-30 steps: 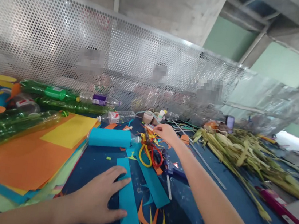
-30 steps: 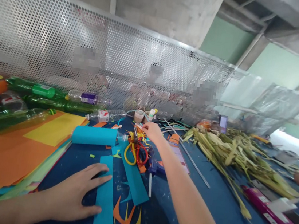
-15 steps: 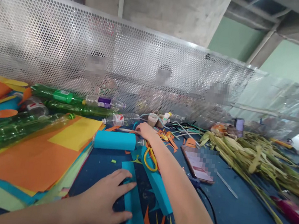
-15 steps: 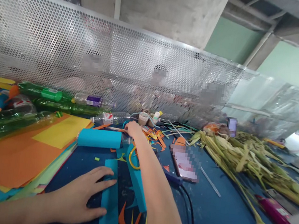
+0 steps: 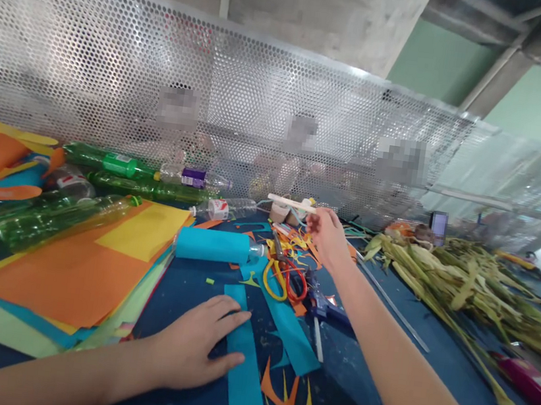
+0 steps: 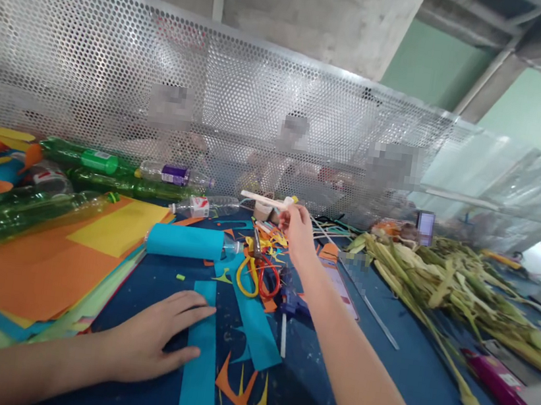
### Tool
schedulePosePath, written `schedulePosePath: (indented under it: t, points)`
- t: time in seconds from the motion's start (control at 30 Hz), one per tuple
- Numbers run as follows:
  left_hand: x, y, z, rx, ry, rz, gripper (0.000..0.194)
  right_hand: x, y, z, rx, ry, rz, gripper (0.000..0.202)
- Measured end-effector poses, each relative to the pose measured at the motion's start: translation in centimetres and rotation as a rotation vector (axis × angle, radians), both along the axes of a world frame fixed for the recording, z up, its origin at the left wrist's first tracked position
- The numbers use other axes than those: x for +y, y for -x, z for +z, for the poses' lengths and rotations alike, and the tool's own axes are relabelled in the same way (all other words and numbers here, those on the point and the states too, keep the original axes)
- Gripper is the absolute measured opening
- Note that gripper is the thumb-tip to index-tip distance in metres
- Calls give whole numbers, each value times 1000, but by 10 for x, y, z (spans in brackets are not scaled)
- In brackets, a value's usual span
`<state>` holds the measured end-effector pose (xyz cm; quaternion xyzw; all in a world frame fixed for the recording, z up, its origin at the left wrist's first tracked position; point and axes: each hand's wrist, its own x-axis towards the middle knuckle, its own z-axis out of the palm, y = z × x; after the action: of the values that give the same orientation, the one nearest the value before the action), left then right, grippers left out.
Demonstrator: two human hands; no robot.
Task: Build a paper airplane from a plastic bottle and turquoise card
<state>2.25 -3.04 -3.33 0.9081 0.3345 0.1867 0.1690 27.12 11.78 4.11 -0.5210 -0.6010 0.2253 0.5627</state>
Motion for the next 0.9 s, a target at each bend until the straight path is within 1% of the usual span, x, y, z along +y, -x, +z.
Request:
schedulePosePath:
  t: [0.1,0.13,0.17,0.2,0.23,0.3,0.4,0.47,0.6,0.67,0.77,0.9]
  points:
    - [2,3,2,-170,34,64,38,-50,15,-10,88,62,135,21]
    - [3,4,3,-237,59,106,33,-66,20,-16,113,101,194,19]
    - [4,5,3,-294,85,151,31,-81,25,-23,188,176,283,16]
    - [6,5,3,-331,110,191,29,-93,30,-30,217,247,342,15]
    - [7,5,3,-343,131,218,29,-103,35,-37,209,287,368,16]
    - [9,3,2,-315,150,241,27,-116,44,-48,197,326,410,17]
    - [11,-1,-1,-259,149,226,24,-124,55,-58,275,361,449,18]
    - [11,-3,-4,-238,134,202,23,-126,59,-61,300,412,503,20]
    - [9,-5,-10,-113,53,101,21,-131,65,-71,218,521,676,23]
    - [8,-6,-12,-56,25,67,22,-133,66,-76,228,544,727,24]
    - [8,-6,-14,-52,27,62,24,-133,67,-80,287,551,754,24]
    - [12,-5,-14,-74,67,67,22,-131,66,-80,349,583,758,23]
